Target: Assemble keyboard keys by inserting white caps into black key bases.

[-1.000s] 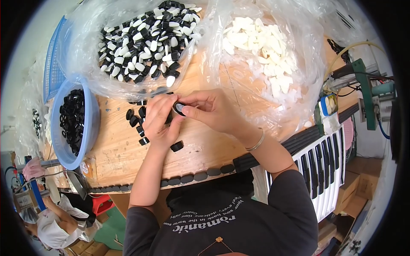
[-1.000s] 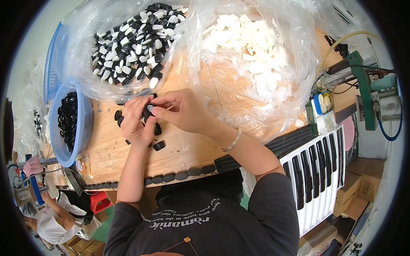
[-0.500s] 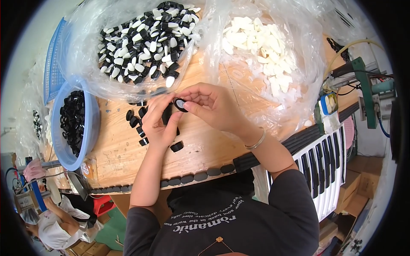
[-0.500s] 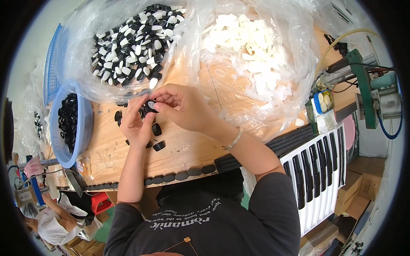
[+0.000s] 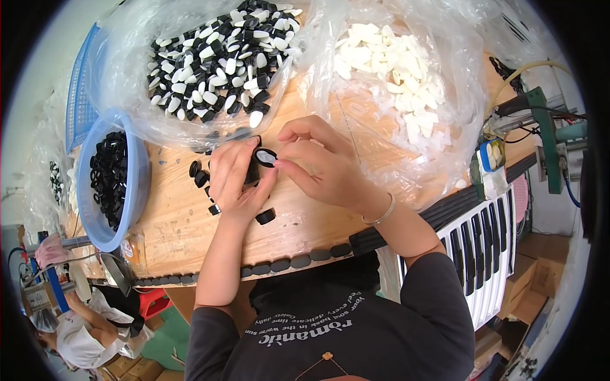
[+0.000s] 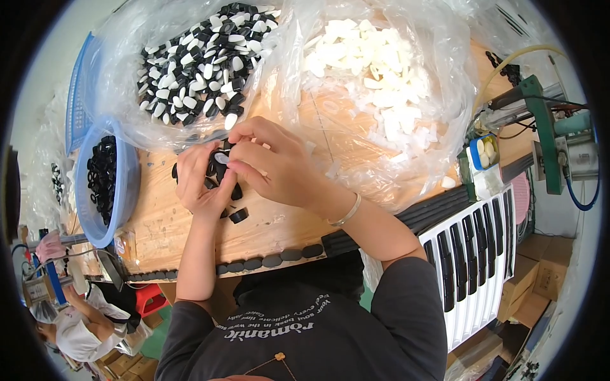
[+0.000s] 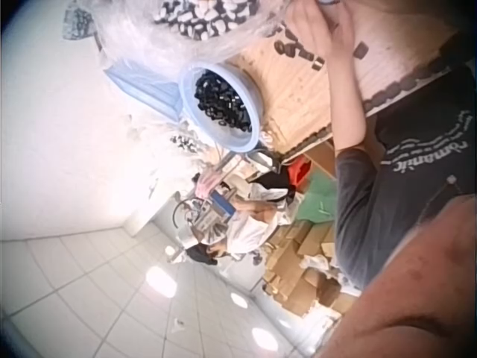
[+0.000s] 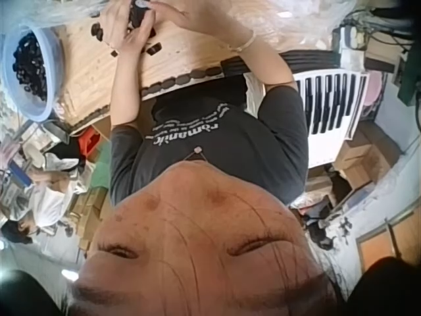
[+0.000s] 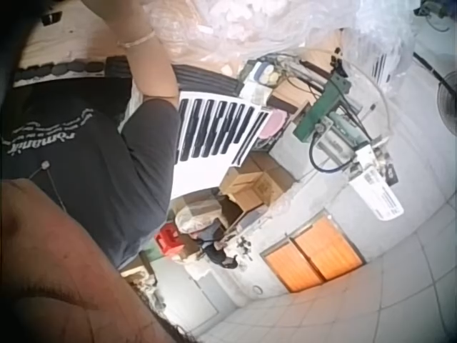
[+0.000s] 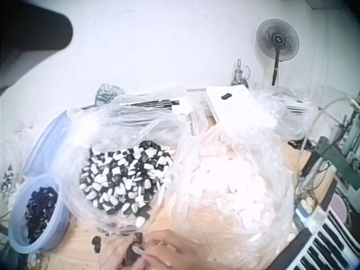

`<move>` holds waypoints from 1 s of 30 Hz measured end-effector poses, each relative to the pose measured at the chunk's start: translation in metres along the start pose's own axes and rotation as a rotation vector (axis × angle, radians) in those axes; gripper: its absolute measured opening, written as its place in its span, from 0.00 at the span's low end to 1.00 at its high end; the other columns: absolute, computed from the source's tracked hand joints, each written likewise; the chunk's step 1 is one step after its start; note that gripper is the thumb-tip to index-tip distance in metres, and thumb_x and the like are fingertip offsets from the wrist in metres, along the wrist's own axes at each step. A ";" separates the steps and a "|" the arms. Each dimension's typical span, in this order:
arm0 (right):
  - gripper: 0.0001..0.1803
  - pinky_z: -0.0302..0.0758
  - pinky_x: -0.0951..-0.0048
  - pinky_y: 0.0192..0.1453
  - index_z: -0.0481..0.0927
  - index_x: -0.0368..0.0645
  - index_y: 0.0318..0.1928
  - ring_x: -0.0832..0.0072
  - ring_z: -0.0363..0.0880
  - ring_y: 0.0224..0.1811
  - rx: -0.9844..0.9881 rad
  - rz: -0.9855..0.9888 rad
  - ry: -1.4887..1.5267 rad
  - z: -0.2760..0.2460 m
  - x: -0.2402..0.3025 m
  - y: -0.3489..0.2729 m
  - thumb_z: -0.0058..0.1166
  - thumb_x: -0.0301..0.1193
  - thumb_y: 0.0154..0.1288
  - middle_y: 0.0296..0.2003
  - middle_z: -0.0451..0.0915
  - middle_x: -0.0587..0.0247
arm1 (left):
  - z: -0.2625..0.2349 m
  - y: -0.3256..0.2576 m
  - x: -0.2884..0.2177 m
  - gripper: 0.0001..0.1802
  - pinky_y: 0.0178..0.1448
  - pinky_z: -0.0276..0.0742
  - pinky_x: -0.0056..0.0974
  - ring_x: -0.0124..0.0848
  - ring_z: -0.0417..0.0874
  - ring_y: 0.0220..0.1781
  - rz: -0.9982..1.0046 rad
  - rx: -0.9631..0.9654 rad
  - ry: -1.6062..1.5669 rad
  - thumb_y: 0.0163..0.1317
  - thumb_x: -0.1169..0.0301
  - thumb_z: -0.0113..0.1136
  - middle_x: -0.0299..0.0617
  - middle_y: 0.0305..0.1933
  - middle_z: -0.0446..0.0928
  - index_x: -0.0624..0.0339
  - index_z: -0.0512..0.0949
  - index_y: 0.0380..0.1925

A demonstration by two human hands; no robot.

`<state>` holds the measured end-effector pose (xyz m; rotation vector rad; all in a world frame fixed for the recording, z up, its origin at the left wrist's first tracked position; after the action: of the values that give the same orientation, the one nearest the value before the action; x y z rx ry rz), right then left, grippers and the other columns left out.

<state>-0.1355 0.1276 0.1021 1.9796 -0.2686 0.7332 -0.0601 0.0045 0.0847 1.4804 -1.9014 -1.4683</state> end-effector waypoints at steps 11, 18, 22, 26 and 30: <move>0.08 0.76 0.76 0.35 0.81 0.37 0.33 0.71 0.79 0.34 0.013 -0.025 0.076 0.008 0.004 0.001 0.64 0.19 0.50 0.41 0.78 0.56 | -0.001 0.000 0.002 0.26 0.47 0.76 0.43 0.45 0.79 0.41 -0.010 -0.007 0.003 0.37 0.79 0.71 0.50 0.40 0.80 0.72 0.78 0.42; 0.08 0.76 0.76 0.36 0.78 0.37 0.30 0.71 0.79 0.34 -0.027 0.000 -0.057 0.006 -0.001 -0.005 0.62 0.17 0.49 0.40 0.79 0.58 | 0.004 0.000 -0.006 0.26 0.46 0.76 0.43 0.45 0.79 0.40 0.056 0.013 0.052 0.38 0.80 0.71 0.49 0.40 0.80 0.71 0.78 0.43; 0.08 0.76 0.77 0.36 0.77 0.37 0.29 0.72 0.79 0.33 -0.053 -0.024 -0.123 0.007 0.001 -0.004 0.62 0.17 0.49 0.40 0.79 0.58 | 0.007 -0.003 -0.005 0.25 0.46 0.76 0.43 0.45 0.79 0.41 0.052 0.027 0.049 0.38 0.80 0.71 0.49 0.40 0.80 0.70 0.79 0.42; 0.07 0.75 0.80 0.35 0.77 0.38 0.29 0.75 0.78 0.31 -0.066 0.120 0.057 -0.001 -0.011 -0.003 0.60 0.16 0.50 0.37 0.80 0.59 | 0.008 0.000 -0.001 0.25 0.46 0.76 0.43 0.45 0.79 0.41 -0.015 0.045 0.035 0.37 0.81 0.70 0.49 0.39 0.80 0.70 0.79 0.41; 0.06 0.73 0.81 0.31 0.77 0.39 0.30 0.79 0.77 0.26 -0.088 0.238 0.135 -0.016 -0.015 0.000 0.59 0.17 0.53 0.32 0.81 0.62 | 0.005 0.000 0.004 0.24 0.46 0.76 0.42 0.44 0.79 0.40 -0.036 0.006 0.041 0.38 0.82 0.69 0.49 0.38 0.80 0.70 0.79 0.41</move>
<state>-0.1534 0.1399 0.0985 1.8238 -0.4527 0.9864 -0.0656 0.0034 0.0811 1.5426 -1.8667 -1.4378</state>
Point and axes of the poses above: each hand's wrist, its own y-axis towards the middle knuckle, its own z-axis out of the palm, x = y × z, the point moved 8 cm from there along y, towards the middle knuckle
